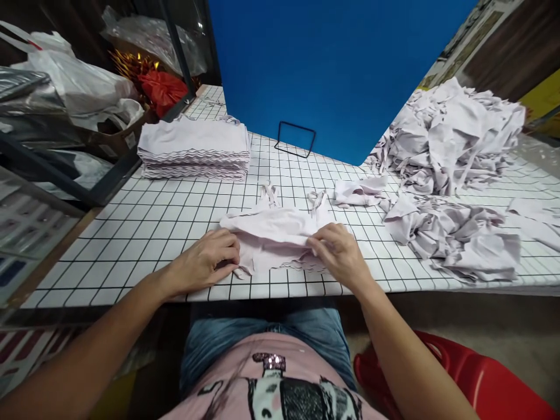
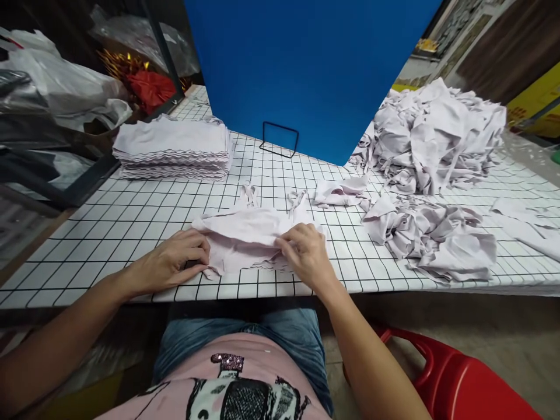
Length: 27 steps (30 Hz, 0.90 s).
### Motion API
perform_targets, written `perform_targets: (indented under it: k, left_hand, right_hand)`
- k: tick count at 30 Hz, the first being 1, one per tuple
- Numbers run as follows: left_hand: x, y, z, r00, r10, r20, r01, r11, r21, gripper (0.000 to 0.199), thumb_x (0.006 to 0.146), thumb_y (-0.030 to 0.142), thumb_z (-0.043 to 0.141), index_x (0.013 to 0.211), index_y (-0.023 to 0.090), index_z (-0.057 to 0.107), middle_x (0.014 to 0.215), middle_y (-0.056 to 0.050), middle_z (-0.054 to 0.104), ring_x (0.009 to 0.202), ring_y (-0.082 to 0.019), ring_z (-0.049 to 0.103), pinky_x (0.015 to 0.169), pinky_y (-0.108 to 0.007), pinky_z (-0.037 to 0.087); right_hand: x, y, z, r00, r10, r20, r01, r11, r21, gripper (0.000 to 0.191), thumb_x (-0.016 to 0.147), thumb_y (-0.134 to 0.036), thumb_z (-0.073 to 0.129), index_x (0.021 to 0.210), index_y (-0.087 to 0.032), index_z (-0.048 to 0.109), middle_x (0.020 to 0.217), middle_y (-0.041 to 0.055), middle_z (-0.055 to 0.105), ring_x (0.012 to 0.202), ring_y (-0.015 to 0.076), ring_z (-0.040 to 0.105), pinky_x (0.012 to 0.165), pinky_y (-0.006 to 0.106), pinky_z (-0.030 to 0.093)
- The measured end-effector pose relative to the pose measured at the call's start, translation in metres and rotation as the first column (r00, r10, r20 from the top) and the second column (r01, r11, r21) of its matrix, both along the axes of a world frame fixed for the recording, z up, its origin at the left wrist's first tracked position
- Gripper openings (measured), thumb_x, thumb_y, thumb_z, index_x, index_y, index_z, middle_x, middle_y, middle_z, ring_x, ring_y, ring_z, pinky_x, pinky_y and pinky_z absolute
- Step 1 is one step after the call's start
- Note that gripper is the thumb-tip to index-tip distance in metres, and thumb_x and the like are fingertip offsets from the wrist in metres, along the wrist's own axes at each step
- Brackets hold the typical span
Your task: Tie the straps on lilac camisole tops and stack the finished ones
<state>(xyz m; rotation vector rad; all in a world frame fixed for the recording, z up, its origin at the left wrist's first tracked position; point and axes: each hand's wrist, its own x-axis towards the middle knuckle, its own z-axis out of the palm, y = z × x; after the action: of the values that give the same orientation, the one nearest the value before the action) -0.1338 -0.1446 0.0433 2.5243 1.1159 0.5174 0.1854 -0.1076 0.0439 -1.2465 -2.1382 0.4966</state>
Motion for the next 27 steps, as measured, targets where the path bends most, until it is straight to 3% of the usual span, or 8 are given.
perform_targets:
  k: [3,7,13,16,19,21,24,27]
  left_hand:
    - [-0.004,0.0,0.005,1.0,-0.008,-0.002,0.008,1.0,-0.008,0.012,0.086,0.017,0.055,0.081,0.021,0.065,0.091,-0.004,0.062,0.091,-0.02,0.053,0.089,-0.037,0.042]
    - [-0.006,-0.002,0.012,1.0,-0.013,-0.018,0.013,0.999,-0.033,0.01,0.086,0.019,0.056,0.088,0.022,0.065,0.098,-0.005,0.061,0.097,-0.021,0.053,0.09,-0.036,0.042]
    - [0.014,0.019,0.012,0.996,0.067,0.054,-0.07,0.995,0.064,0.016,0.091,0.024,0.054,0.1,0.018,0.065,0.106,-0.009,0.061,0.103,-0.023,0.053,0.089,-0.035,0.044]
    - [0.038,0.041,0.009,0.999,-0.013,0.042,0.013,1.0,0.004,0.027,0.09,0.027,0.056,0.116,0.02,0.063,0.117,-0.009,0.06,0.11,-0.024,0.05,0.094,-0.038,0.042]
    - [0.059,0.059,0.008,0.994,-0.106,-0.016,0.104,0.99,-0.097,0.039,0.089,0.031,0.058,0.127,0.022,0.058,0.12,-0.008,0.06,0.11,-0.024,0.049,0.094,-0.038,0.041]
    - [0.066,0.067,0.009,0.988,-0.146,-0.054,0.138,0.983,-0.12,0.035,0.088,0.031,0.059,0.122,0.022,0.061,0.11,-0.007,0.064,0.104,-0.023,0.051,0.089,-0.036,0.041]
    - [0.067,0.073,0.015,0.985,-0.156,-0.074,0.152,0.987,-0.059,0.013,0.084,0.025,0.059,0.092,0.021,0.069,0.085,-0.003,0.065,0.087,-0.02,0.054,0.082,-0.034,0.04]
    - [0.063,0.073,0.022,0.998,-0.028,0.062,0.021,0.994,0.106,0.013,0.078,0.015,0.055,0.078,0.019,0.068,0.073,-0.002,0.064,0.076,-0.018,0.055,0.076,-0.032,0.042]
  right_hand:
    - [0.023,0.01,0.003,0.981,-0.155,-0.113,0.148,0.986,-0.073,0.025,0.094,-0.04,0.054,0.077,-0.021,0.061,0.085,0.0053,0.062,0.085,0.0215,0.056,0.079,0.036,0.042]
    - [0.041,0.016,0.002,0.964,-0.264,-0.025,0.256,0.953,-0.162,0.031,0.093,-0.046,0.052,0.077,-0.02,0.058,0.084,0.006,0.062,0.082,0.0221,0.056,0.075,0.035,0.042]
    - [0.014,-0.002,0.005,0.994,-0.077,0.08,0.081,0.996,-0.041,0.036,0.084,-0.056,0.064,0.094,-0.021,0.063,0.101,0.0091,0.063,0.096,0.0261,0.055,0.082,0.039,0.041]
    - [-0.006,-0.008,0.003,0.976,-0.024,0.217,0.027,1.0,-0.014,0.036,0.08,-0.053,0.07,0.099,-0.023,0.064,0.105,0.0093,0.063,0.1,0.029,0.053,0.083,0.043,0.038]
    - [-0.015,-0.007,0.002,0.957,0.008,0.291,-0.006,1.0,-0.009,0.014,0.086,-0.035,0.066,0.09,-0.022,0.064,0.097,0.0073,0.065,0.097,0.0277,0.054,0.084,0.044,0.036]
    - [-0.014,-0.006,0.007,0.971,0.021,0.237,-0.019,1.0,-0.011,0.006,0.088,-0.026,0.061,0.085,-0.021,0.061,0.091,0.0057,0.065,0.092,0.0247,0.056,0.084,0.043,0.037]
    - [-0.01,-0.012,0.023,1.0,0.022,0.014,-0.022,1.0,-0.01,0.009,0.091,-0.027,0.058,0.085,-0.02,0.059,0.083,0.0044,0.065,0.079,0.0193,0.057,0.077,0.037,0.043]
    - [-0.009,-0.024,0.046,0.954,0.222,-0.203,-0.251,0.959,-0.13,0.011,0.092,-0.03,0.058,0.088,-0.02,0.061,0.081,0.0033,0.066,0.072,0.016,0.059,0.066,0.03,0.046]
